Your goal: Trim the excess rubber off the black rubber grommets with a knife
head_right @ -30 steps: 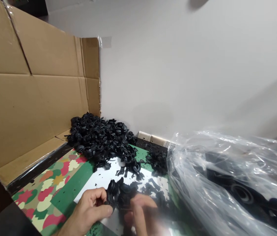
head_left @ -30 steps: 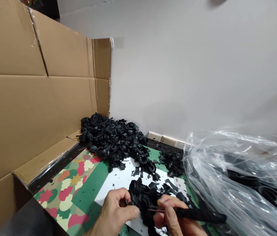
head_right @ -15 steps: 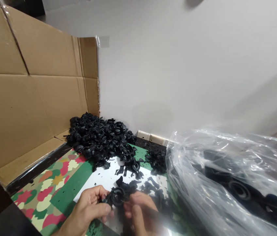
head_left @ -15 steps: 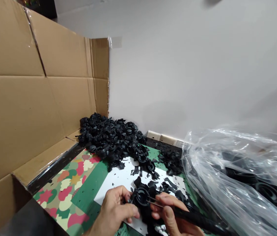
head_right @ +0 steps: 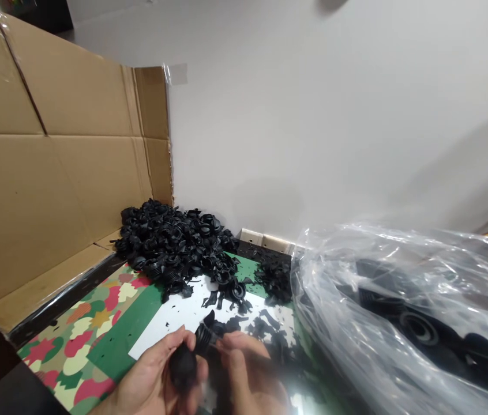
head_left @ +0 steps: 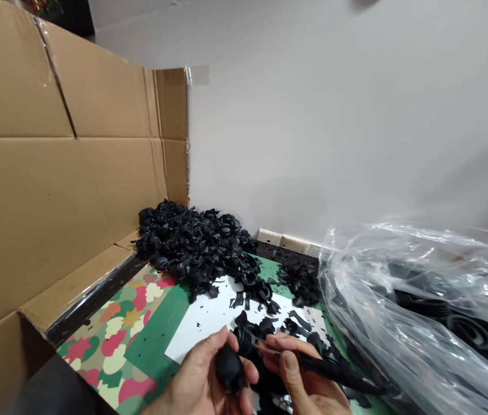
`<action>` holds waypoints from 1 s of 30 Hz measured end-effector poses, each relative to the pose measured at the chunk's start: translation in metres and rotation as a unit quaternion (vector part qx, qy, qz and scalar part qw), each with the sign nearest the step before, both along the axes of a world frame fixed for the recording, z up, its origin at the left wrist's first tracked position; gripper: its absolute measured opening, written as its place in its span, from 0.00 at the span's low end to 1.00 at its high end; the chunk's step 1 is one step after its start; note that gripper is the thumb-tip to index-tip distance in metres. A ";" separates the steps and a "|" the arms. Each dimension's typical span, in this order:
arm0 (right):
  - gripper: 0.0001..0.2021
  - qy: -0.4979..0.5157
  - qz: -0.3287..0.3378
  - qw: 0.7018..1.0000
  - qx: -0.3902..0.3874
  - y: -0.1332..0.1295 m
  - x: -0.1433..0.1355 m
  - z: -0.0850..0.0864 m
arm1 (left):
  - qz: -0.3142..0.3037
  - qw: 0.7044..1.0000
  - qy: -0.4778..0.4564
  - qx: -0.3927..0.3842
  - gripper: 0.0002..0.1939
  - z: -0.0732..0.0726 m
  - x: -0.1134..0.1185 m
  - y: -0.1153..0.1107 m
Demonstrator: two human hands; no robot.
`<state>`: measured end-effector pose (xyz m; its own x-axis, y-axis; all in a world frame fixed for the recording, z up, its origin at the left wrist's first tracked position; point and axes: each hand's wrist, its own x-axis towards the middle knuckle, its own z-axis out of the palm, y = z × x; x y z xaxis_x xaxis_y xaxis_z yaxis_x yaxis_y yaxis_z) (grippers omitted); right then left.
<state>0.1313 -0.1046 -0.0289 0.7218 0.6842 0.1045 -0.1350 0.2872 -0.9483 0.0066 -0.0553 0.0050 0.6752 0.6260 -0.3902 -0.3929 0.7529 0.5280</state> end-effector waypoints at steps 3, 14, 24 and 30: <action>0.19 0.046 0.019 0.999 -0.009 0.001 -0.002 0.007 | 0.008 0.999 -0.027 0.026 0.09 -0.002 -0.001 -0.003; 0.18 0.244 0.119 0.961 0.057 0.009 -0.009 0.026 | -0.015 0.998 -0.040 0.046 0.07 -0.014 -0.006 -0.002; 0.16 0.231 0.170 0.952 0.106 0.014 -0.017 0.039 | 0.005 0.985 0.133 0.106 0.21 -0.010 -0.008 -0.001; 0.12 -0.017 -0.034 0.998 0.047 0.003 -0.006 0.019 | 0.106 0.988 0.097 0.049 0.19 0.005 -0.010 -0.001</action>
<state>0.1250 -0.1017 -0.0100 0.7611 0.6196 0.1921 -0.0796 0.3831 -0.9203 -0.0037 -0.0560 0.0103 0.4439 0.7864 -0.4297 -0.4204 0.6062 0.6752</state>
